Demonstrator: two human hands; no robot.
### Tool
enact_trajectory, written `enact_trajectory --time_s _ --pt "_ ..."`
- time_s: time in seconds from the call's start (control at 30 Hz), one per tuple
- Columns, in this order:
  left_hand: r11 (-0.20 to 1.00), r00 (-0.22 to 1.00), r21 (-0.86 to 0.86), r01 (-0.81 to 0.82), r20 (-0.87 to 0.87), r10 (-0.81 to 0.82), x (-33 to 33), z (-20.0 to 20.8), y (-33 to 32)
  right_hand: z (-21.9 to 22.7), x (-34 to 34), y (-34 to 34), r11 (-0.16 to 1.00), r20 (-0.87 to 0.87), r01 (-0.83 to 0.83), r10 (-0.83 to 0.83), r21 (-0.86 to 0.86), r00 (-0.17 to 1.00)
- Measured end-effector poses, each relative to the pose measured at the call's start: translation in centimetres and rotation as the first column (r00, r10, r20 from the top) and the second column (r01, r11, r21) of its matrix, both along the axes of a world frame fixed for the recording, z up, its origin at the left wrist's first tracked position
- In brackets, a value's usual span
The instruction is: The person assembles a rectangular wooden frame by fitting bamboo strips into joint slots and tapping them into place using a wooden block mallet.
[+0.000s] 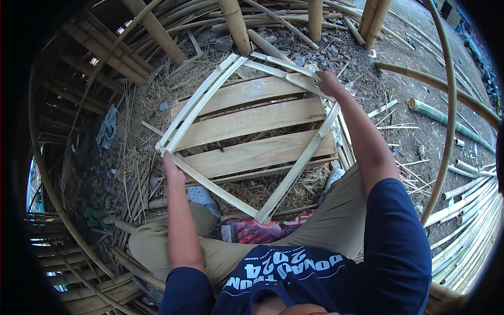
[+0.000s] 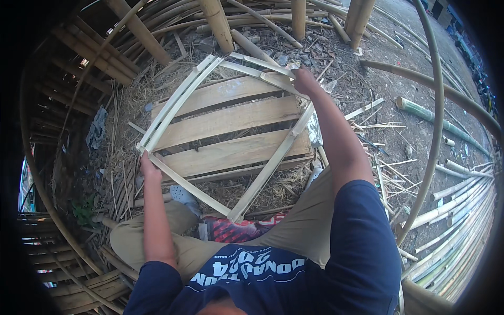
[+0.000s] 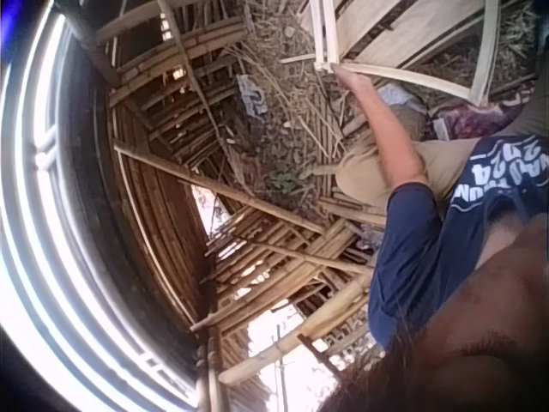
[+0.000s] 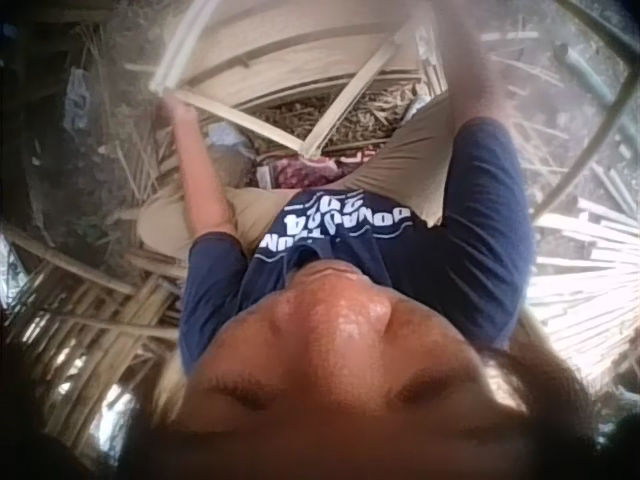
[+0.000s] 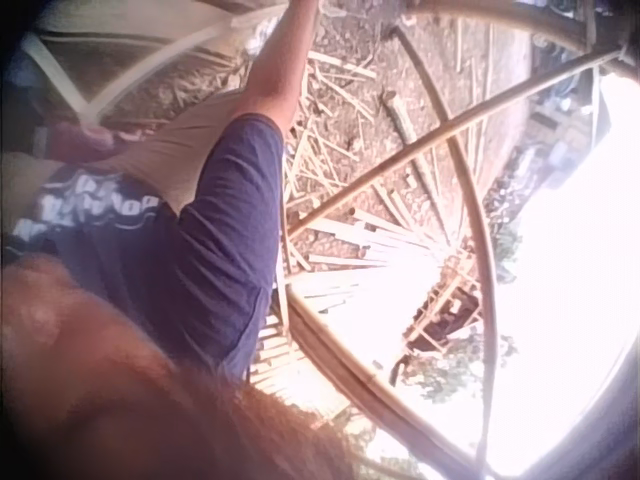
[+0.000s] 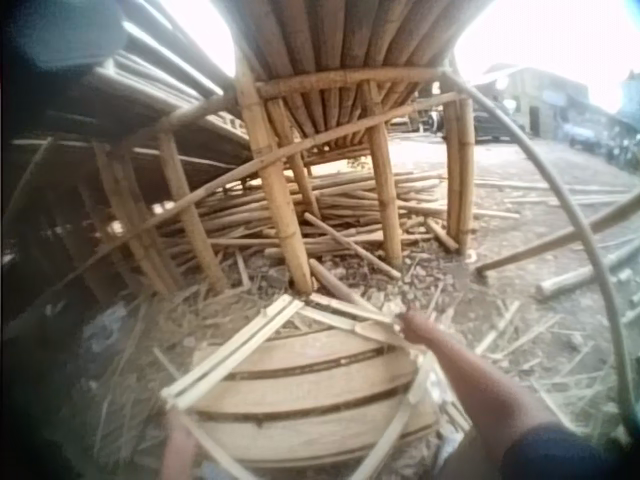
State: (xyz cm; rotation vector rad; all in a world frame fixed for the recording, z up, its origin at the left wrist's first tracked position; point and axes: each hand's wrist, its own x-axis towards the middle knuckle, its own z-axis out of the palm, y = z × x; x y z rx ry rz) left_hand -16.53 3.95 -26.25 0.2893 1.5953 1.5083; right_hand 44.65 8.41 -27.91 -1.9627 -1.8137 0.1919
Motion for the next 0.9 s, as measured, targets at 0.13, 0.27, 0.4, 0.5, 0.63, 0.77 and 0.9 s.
enact_trajectory --time_s 0.13,0.27,0.4,0.5,0.63,0.77,0.9 --pt "0.984 0.971 -0.177 0.008 -0.234 -0.05 -1.7 0.5 -0.7 -0.8 -1.1 1.3 0.997 0.104 -0.074 0.075 -0.017 0.992" --pt "0.951 0.928 -0.284 0.126 -0.305 -0.214 -4.6 0.9 -1.4 0.4 -3.2 1.6 0.995 0.197 -0.007 0.028 -0.104 0.98" --pt "0.9 0.896 -0.317 0.299 -0.231 -0.379 -6.3 1.5 -2.2 1.6 -2.4 1.7 0.992 0.256 -0.028 0.058 -0.122 0.965" --pt "0.849 0.859 -0.399 0.345 -0.231 -0.458 -8.0 2.1 -2.9 3.0 -4.1 1.3 0.977 0.254 0.003 0.052 -0.215 0.966" --pt "0.742 0.731 -0.512 0.434 -0.281 -0.622 -8.2 2.9 -2.4 4.3 -6.0 -0.3 0.999 0.474 0.051 -0.05 0.009 0.879" --pt "0.687 0.73 -0.536 0.491 -0.178 -0.66 -9.7 2.6 -2.0 7.7 -14.3 -3.2 0.927 0.06 -0.28 0.274 0.249 0.96" --pt "0.619 0.673 -0.56 0.55 -0.14 -0.726 -9.9 3.2 -3.0 12.8 -26.3 -11.4 0.784 -0.115 -0.591 0.58 -0.191 0.807"
